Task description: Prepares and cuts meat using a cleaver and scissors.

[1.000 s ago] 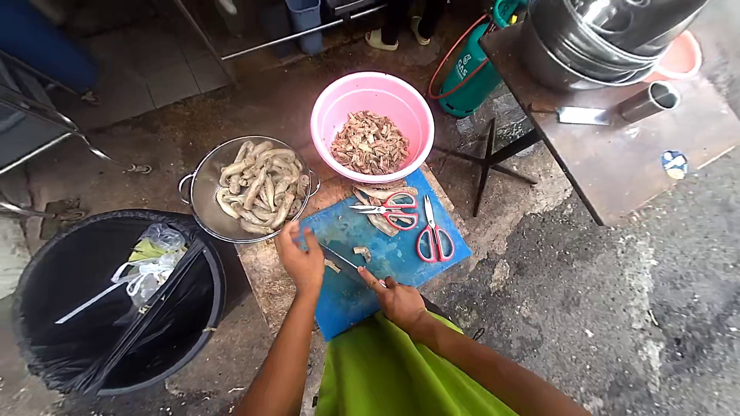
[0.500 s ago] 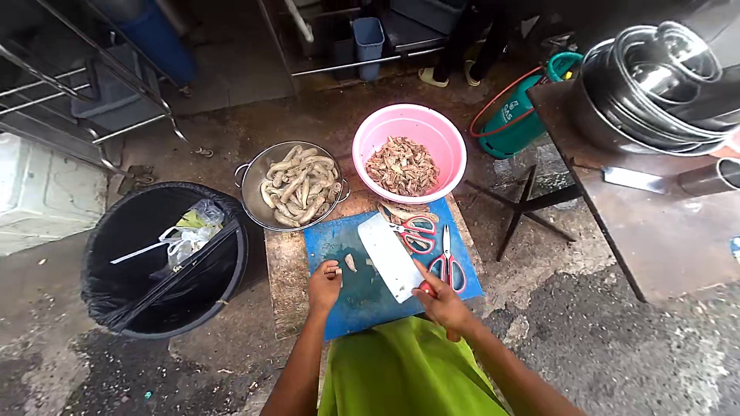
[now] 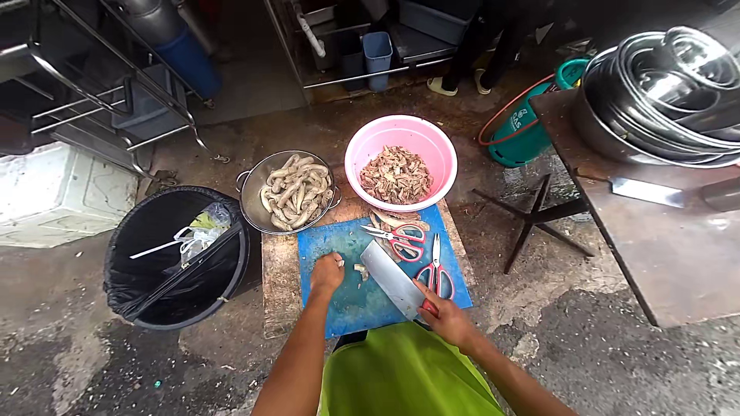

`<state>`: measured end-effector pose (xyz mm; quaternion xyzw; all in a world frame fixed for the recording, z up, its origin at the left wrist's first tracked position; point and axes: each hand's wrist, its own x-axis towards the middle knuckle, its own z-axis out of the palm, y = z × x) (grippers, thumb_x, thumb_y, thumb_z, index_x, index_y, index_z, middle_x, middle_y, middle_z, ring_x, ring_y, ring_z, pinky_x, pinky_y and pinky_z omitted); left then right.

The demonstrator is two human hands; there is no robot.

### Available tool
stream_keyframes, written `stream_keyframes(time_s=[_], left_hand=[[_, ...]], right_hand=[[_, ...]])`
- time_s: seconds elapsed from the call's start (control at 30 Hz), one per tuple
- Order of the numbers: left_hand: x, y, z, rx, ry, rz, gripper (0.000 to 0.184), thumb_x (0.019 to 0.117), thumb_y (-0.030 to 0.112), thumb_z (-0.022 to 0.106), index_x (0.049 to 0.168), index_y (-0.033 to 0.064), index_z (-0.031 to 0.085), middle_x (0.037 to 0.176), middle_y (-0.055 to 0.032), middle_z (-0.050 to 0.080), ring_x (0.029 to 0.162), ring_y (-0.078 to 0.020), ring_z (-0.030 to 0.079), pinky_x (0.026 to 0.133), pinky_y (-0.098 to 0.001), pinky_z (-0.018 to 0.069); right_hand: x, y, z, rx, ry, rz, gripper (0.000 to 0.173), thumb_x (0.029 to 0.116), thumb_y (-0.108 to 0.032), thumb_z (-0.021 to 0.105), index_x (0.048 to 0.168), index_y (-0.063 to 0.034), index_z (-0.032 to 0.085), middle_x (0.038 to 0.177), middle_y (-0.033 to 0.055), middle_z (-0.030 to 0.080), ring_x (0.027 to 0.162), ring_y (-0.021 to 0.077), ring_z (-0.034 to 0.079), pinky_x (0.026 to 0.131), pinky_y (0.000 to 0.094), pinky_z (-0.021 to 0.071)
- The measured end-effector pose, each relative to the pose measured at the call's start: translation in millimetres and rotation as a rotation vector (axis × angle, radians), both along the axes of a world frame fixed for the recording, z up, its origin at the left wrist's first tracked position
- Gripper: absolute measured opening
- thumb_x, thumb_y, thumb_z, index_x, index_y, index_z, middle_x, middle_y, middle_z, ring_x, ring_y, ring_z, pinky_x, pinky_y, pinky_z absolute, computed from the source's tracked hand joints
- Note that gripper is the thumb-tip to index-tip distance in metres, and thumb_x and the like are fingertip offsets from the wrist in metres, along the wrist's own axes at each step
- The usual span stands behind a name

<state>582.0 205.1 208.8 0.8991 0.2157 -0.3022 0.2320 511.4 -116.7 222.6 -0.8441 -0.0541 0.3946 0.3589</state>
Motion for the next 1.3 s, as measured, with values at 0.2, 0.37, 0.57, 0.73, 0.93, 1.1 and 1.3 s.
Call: stream_keyframes(time_s=[0.2, 0.37, 0.57, 0.73, 0.93, 1.1, 1.3], left_hand=[[-18.1, 40.9, -5.9, -0.548, -0.332, 0.605, 0.029, 0.0964, 0.005, 0.07, 0.121, -0.0058, 0.061, 0.108, -0.0186, 0.069, 0.091, -0.0236, 0.068, 0.085, -0.0397, 0.0572], [-37.2, 66.1, -6.4, -0.823, -0.432, 0.893, 0.024, 0.097, -0.004, 0.064, 0.12, -0.0082, 0.061, 0.099, -0.0146, 0.071, 0.081, -0.017, 0.07, 0.078, -0.0295, 0.0599], [-46.5, 72.2, 13.5, -0.983, -0.492, 0.862, 0.019, 0.0993, -0.007, 0.058, 0.117, -0.0093, 0.064, 0.097, -0.0151, 0.071, 0.081, -0.0191, 0.071, 0.079, -0.031, 0.0606], [-52.7, 76.3, 22.8, -1.099, -0.523, 0.838, 0.02, 0.0981, -0.009, 0.058, 0.118, -0.0091, 0.063, 0.098, -0.0163, 0.072, 0.083, -0.0211, 0.072, 0.08, -0.0333, 0.0618], [-49.2, 69.7, 17.5, -1.12, -0.504, 0.816, 0.02, 0.0966, -0.008, 0.061, 0.116, -0.0052, 0.065, 0.096, -0.0136, 0.071, 0.081, -0.0193, 0.071, 0.076, -0.0313, 0.0609], [-53.5, 58.6, 19.0, -1.066, -0.529, 0.742, 0.022, 0.0968, -0.005, 0.063, 0.118, -0.0035, 0.069, 0.099, -0.0133, 0.074, 0.086, -0.02, 0.071, 0.082, -0.0327, 0.0604], [-67.6, 41.6, 38.2, -0.969, -0.657, 0.672, 0.023, 0.0946, -0.006, 0.064, 0.116, -0.0046, 0.07, 0.098, -0.0135, 0.075, 0.086, -0.0195, 0.073, 0.083, -0.0323, 0.0608]], right_hand=[[7.5, 38.2, 5.2, 0.057, 0.055, -0.049, 0.068, 0.1026, -0.03, 0.057, 0.164, -0.0247, 0.027, 0.118, 0.0184, 0.067, 0.099, 0.0308, 0.068, 0.092, 0.0515, 0.0532], [21.0, 106.3, -13.7, 0.12, 0.14, -0.173, 0.071, 0.1006, -0.023, 0.057, 0.164, -0.0194, 0.024, 0.115, 0.0193, 0.065, 0.084, 0.0296, 0.069, 0.077, 0.0491, 0.0577], [24.8, 141.2, -12.7, -0.216, -0.008, -0.031, 0.06, 0.1049, -0.026, 0.05, 0.158, -0.0053, 0.032, 0.137, 0.0221, 0.059, 0.124, 0.0354, 0.061, 0.105, 0.0498, 0.0493], [19.2, 123.1, 17.4, -0.362, -0.176, 0.026, 0.043, 0.104, -0.032, 0.051, 0.141, -0.012, 0.06, 0.139, 0.0137, 0.06, 0.128, 0.0307, 0.059, 0.104, 0.0483, 0.0499], [47.1, 85.4, 5.5, -0.304, -0.151, -0.036, 0.044, 0.1032, -0.036, 0.055, 0.133, -0.0044, 0.064, 0.127, 0.0155, 0.067, 0.115, 0.0282, 0.066, 0.102, 0.0446, 0.0517], [35.3, 104.8, 1.4, -0.433, -0.045, 0.115, 0.058, 0.0991, -0.058, 0.052, 0.13, -0.0106, 0.065, 0.127, 0.0128, 0.067, 0.115, 0.0315, 0.066, 0.095, 0.0559, 0.0529], [42.3, 95.3, -1.6, -0.389, -0.184, 0.028, 0.056, 0.1, -0.057, 0.051, 0.124, -0.0088, 0.068, 0.124, 0.0134, 0.068, 0.111, 0.0307, 0.067, 0.092, 0.0533, 0.0542]])
